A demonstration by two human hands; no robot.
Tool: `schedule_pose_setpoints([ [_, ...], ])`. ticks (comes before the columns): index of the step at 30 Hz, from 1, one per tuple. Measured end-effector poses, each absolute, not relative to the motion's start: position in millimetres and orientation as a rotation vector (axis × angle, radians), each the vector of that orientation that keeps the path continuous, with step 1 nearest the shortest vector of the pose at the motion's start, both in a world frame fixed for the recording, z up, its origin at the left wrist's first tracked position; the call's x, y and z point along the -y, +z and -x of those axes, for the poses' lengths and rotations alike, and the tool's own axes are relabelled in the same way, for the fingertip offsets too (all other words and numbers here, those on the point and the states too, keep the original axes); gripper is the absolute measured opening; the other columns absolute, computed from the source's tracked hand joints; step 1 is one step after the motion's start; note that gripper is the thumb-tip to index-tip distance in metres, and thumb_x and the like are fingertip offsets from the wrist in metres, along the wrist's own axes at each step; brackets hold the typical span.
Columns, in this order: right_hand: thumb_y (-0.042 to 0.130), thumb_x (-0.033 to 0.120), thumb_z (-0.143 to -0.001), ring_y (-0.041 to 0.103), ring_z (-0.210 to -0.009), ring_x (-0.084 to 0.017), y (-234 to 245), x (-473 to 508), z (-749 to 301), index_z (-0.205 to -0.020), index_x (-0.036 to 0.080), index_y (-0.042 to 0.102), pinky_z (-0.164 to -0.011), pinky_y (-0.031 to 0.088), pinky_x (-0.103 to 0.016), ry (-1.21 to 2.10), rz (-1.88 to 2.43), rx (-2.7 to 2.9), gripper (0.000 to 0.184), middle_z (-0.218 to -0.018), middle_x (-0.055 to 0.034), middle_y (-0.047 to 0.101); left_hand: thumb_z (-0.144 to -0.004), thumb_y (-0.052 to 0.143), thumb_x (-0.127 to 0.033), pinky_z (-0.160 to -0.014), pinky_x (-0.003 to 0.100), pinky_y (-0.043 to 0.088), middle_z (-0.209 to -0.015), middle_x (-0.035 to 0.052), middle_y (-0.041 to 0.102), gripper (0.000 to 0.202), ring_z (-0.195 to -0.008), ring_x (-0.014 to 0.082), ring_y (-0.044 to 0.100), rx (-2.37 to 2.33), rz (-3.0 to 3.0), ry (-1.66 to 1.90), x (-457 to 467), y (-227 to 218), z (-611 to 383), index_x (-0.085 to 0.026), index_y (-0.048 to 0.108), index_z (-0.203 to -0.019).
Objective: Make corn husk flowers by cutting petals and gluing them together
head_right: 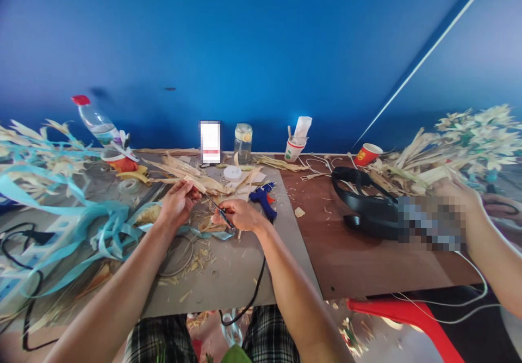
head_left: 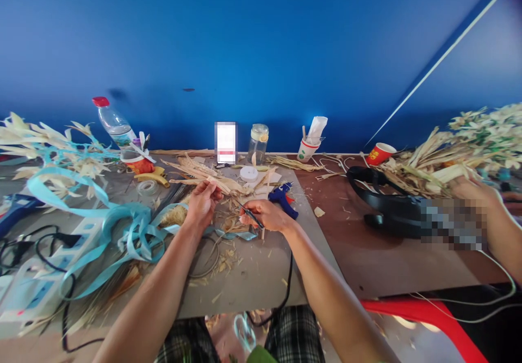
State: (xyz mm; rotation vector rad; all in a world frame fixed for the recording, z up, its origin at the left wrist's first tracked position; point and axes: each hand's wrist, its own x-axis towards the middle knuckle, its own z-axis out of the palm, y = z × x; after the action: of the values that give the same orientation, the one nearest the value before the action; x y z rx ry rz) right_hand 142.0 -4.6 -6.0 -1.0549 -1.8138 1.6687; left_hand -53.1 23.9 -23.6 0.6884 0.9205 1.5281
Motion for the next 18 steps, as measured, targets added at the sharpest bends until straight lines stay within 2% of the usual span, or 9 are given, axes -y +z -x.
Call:
schedule_pose_setpoints([
  [6, 0.073, 0.053, -0.063, 0.043, -0.051, -0.007, -4.4, 4.0, -146.1, -0.084, 0.012, 0.06, -0.048, 0.033, -0.019, 1.676, 1.043, 1.833, 0.048, -0.061, 0.0041, 0.05, -0.058, 0.079, -0.028, -0.053, 0.021, 0.041, -0.055, -0.0041, 0.053, 0.028, -0.048, 0.0058, 0.046, -0.908, -0.741, 1.484, -22.3, -20.2, 53.3, -0.014, 0.054, -0.061],
  [18, 0.073, 0.055, -0.062, 0.041, -0.05, -0.006, -6.6, 1.7, -149.2, -0.078, 0.013, 0.059, -0.047, 0.031, -0.019, 1.66, 1.016, 1.89, 0.047, -0.058, 0.0046, 0.048, -0.06, 0.074, -0.024, -0.049, 0.022, 0.039, -0.051, -0.004, 0.049, 0.023, -0.044, 0.0061, 0.041, -0.987, -0.782, 1.424, -20.8, -14.6, 54.7, -0.017, 0.053, -0.054],
])
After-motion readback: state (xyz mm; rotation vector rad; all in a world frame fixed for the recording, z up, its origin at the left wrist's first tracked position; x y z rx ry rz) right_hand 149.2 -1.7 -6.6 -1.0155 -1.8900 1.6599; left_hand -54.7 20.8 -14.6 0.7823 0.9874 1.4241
